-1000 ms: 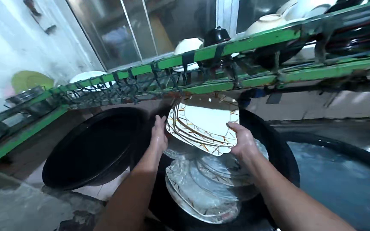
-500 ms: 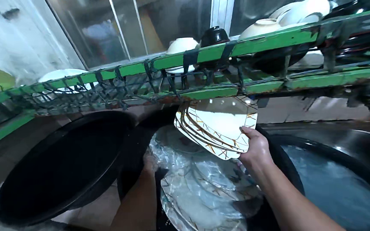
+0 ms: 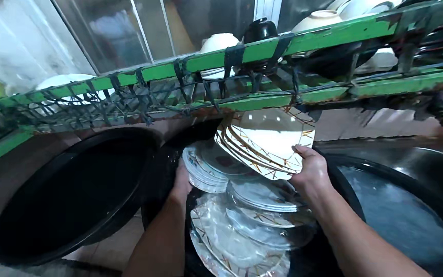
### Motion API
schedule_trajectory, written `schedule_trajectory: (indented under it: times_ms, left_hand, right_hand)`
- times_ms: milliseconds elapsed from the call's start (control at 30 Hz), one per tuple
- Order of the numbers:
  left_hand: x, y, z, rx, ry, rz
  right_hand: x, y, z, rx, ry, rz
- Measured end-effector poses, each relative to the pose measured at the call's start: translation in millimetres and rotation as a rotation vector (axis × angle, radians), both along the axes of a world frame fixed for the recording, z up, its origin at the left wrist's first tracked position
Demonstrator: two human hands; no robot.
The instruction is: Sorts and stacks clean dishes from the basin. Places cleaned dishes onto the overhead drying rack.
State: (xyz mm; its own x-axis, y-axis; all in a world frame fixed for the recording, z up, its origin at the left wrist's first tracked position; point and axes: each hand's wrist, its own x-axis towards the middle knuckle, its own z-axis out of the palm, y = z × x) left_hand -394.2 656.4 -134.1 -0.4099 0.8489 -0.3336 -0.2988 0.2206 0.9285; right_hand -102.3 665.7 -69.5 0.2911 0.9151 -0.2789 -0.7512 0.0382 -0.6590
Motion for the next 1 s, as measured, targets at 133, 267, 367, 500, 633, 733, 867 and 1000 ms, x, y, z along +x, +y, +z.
schedule_trajectory:
  times_ms: [133,267,367,500,633,733,867,1000]
  left_hand:
    - [-1.2,3.9,15.0,-0.122,0.07,-0.001]
    - [0.4,4.1,24.0,-0.124,0.111,-0.05]
    - [1.0,6.7,27.3,-0.101,0.109,-0.075]
    - [1.6,4.1,39.4,-0.09,0.099,-0.106]
    - [2.9,3.3,48.3,-0.098,0.133,-0.119]
    - [6.8,5.0,50.7,-0.035,0.501,-0.091]
    - [32.0,-8.9,70.7,0.189,0.627,-0.119]
    - [56.8,-29.7,88.6,0.125,-0.087,-0.342]
  right_hand:
    - [-2.3,-0.6,0.5,0.003,0.035,-0.013]
    - [-2.2,0.0,-0.3,0.003,0.008,0.001]
    - [-2.9,0.5,0.7,-0.002,0.0,0.0]
    - [-2.7,-1.0,2.7,-0.041,-0.015,0.014]
    - [2.8,-1.3,0.8,-0.031,-0.069,0.058]
    - [1.4,-2.7,2.2,-0.039,-0.105,0.09]
    - [-2.3,0.8,-0.5,-0.025,-0.118,0.117]
    - [-4.1,1.9,1.2,-0.036,-0.196,0.172]
